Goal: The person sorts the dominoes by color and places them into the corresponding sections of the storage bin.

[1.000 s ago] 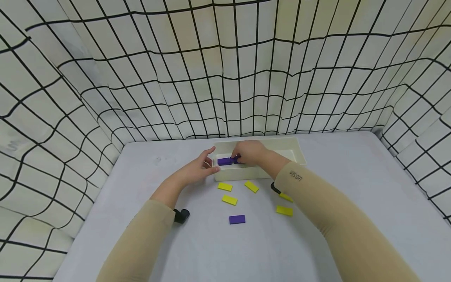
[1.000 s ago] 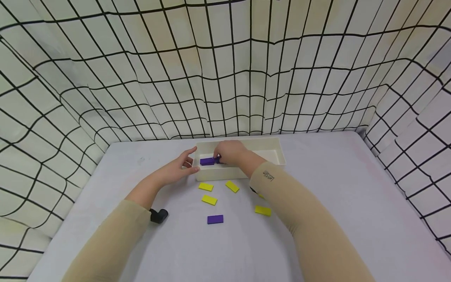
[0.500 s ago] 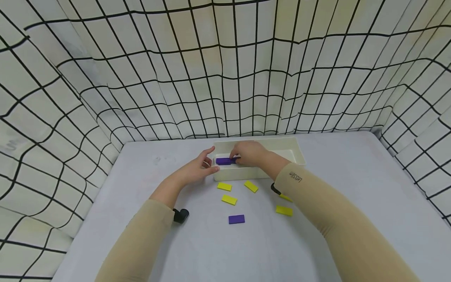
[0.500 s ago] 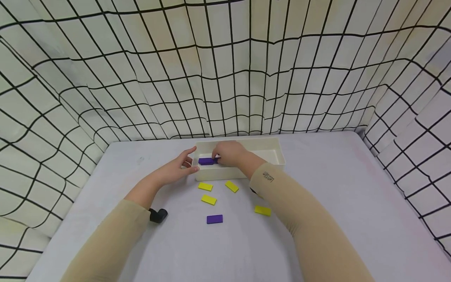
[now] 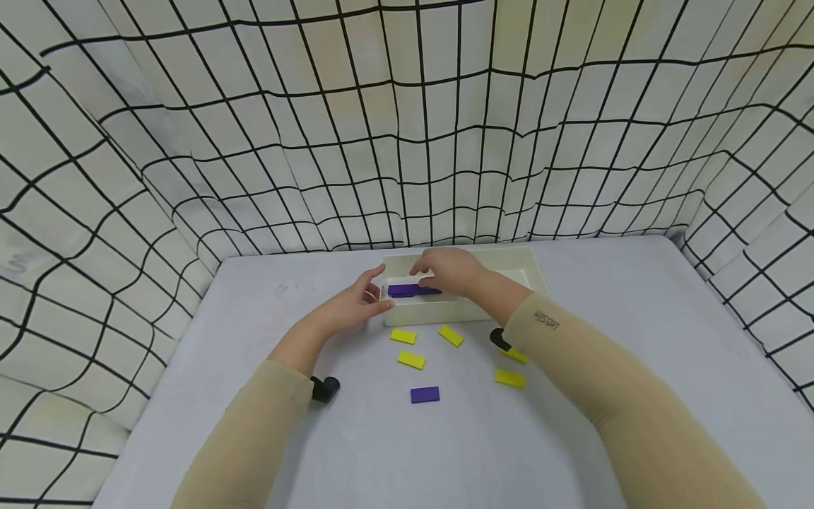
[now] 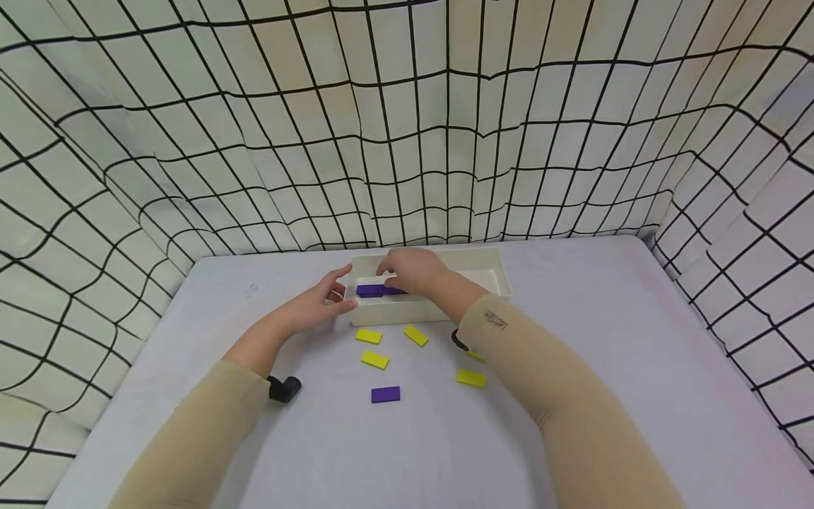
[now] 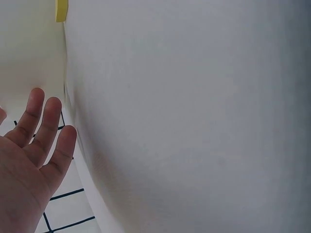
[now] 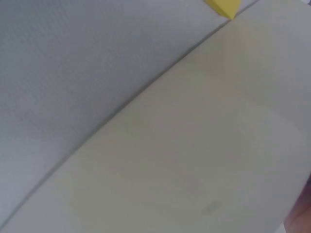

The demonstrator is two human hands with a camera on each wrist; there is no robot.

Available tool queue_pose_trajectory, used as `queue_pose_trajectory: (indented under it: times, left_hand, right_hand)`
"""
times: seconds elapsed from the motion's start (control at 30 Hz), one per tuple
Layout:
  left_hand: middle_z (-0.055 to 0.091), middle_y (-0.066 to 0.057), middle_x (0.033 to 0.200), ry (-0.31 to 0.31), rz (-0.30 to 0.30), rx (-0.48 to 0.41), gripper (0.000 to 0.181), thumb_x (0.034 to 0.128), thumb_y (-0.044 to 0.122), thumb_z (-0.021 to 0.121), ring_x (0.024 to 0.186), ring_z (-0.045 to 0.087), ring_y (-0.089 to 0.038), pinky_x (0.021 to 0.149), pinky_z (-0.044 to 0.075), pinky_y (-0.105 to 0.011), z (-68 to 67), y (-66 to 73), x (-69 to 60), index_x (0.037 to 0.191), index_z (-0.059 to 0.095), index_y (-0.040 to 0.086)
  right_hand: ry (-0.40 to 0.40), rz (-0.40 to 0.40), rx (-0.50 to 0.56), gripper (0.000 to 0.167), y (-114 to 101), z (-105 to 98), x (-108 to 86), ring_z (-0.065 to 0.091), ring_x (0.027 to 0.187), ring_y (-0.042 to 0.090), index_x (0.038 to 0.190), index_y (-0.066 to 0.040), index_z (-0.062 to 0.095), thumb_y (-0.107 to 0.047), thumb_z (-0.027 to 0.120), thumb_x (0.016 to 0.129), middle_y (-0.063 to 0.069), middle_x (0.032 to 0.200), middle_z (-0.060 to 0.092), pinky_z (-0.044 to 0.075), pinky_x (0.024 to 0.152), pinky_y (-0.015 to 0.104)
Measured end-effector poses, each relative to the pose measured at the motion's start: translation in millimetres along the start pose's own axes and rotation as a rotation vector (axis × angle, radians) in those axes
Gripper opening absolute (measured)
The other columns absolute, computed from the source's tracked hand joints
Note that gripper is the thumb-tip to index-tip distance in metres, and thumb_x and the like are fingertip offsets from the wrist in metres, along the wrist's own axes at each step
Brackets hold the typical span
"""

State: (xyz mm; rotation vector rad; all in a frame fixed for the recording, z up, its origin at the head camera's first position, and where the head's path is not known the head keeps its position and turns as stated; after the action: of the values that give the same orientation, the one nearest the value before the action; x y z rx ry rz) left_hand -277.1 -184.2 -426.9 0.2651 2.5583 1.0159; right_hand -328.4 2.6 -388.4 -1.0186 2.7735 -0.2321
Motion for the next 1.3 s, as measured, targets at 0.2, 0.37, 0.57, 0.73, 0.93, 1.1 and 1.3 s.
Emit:
queue_pose_trajectory:
  times: [0.2, 0.37, 0.57, 0.73, 0.93, 1.1, 1.3]
  left_hand:
    - [0.047, -0.013, 0.139, -0.007, -0.01, 0.003, 0.087, 0.095, 0.051, 0.061, 0.129, 0.048, -0.031, 0.107, 0.036, -0.055, 0.3, -0.2, 0.1, 0.16, 0.006, 0.032]
    - [0.046, -0.013, 0.14, -0.01, -0.018, 0.012, 0.087, 0.0952, 0.051, 0.061, 0.13, 0.047, -0.032, 0.107, 0.036, -0.056, 0.5, 0.6, -1.2, 0.16, 0.005, 0.034]
    - [0.046, -0.013, 0.139, -0.01, -0.007, -0.001, 0.087, 0.0954, 0.049, 0.061, 0.13, 0.047, -0.031, 0.108, 0.036, -0.055, 1.2, 2.0, -0.7, 0.16, 0.005, 0.034]
    - [0.046, -0.012, 0.14, -0.007, -0.003, 0.004, 0.089, 0.0941, 0.053, 0.061, 0.13, 0.047, -0.03, 0.108, 0.036, -0.054, 1.2, 1.3, -0.4, 0.16, 0.005, 0.035]
    - [0.046, -0.013, 0.14, -0.001, -0.001, 0.012, 0.087, 0.0951, 0.051, 0.061, 0.129, 0.048, -0.031, 0.107, 0.036, -0.054, 1.2, 0.8, 0.1, 0.16, 0.005, 0.034]
    - [0.046, -0.014, 0.14, -0.005, -0.007, 0.014, 0.086, 0.0967, 0.047, 0.06, 0.129, 0.047, -0.031, 0.107, 0.036, -0.054, 1.4, 1.4, -0.2, 0.16, 0.004, 0.033]
    - [0.046, -0.014, 0.14, -0.008, 0.002, 0.015, 0.088, 0.0955, 0.051, 0.06, 0.13, 0.047, -0.032, 0.107, 0.036, -0.055, -0.1, 1.1, 0.9, 0.16, 0.004, 0.032]
  right_hand:
    - [0.018, 0.012, 0.038, 0.033, -1, -9, -15.0, 0.061, 0.11, 0.019, 0.128, -0.023, 0.068, -0.028, 0.068, 0.095, 0.001, 0.119, 0.066, 0.05, 0.093, 0.038]
    - [0.036, 0.014, 0.068, 0.035, 0, -14, -31.1, 0.061, 0.112, 0.022, 0.129, -0.022, 0.068, -0.027, 0.071, 0.094, 0.002, 0.12, 0.066, 0.051, 0.093, 0.04]
    - [0.04, -0.002, 0.086, 0.034, -2, -18, -52.8, 0.062, 0.11, 0.022, 0.125, -0.021, 0.071, -0.026, 0.073, 0.092, 0.002, 0.117, 0.068, 0.051, 0.091, 0.038]
    - [0.045, -0.027, 0.084, 0.031, -3, -19, -73.5, 0.064, 0.108, 0.021, 0.123, -0.02, 0.072, -0.026, 0.074, 0.092, 0.002, 0.117, 0.069, 0.052, 0.089, 0.038]
    - [0.066, -0.041, 0.053, 0.03, -3, -17, -97.1, 0.064, 0.107, 0.019, 0.121, -0.023, 0.073, -0.027, 0.074, 0.091, -0.002, 0.117, 0.067, 0.052, 0.089, 0.036]
    - [0.081, -0.045, 0.073, 0.029, -3, -15, -110.4, 0.065, 0.104, 0.02, 0.12, -0.023, 0.074, -0.026, 0.074, 0.091, -0.001, 0.115, 0.068, 0.053, 0.086, 0.035]
    - [0.076, -0.062, 0.099, 0.029, -6, -10, -114.0, 0.065, 0.102, 0.018, 0.119, -0.023, 0.074, -0.027, 0.074, 0.091, -0.004, 0.113, 0.067, 0.052, 0.085, 0.033]
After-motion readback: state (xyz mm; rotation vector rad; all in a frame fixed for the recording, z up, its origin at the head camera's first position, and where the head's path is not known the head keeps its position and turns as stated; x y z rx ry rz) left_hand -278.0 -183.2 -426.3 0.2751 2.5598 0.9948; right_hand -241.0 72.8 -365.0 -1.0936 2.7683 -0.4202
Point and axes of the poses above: each hand's wrist, its own x-axis towards the middle knuckle, its own z-axis out of the palm, y = z × x, the point moved 5 cm from there along x, towards the middle knuckle
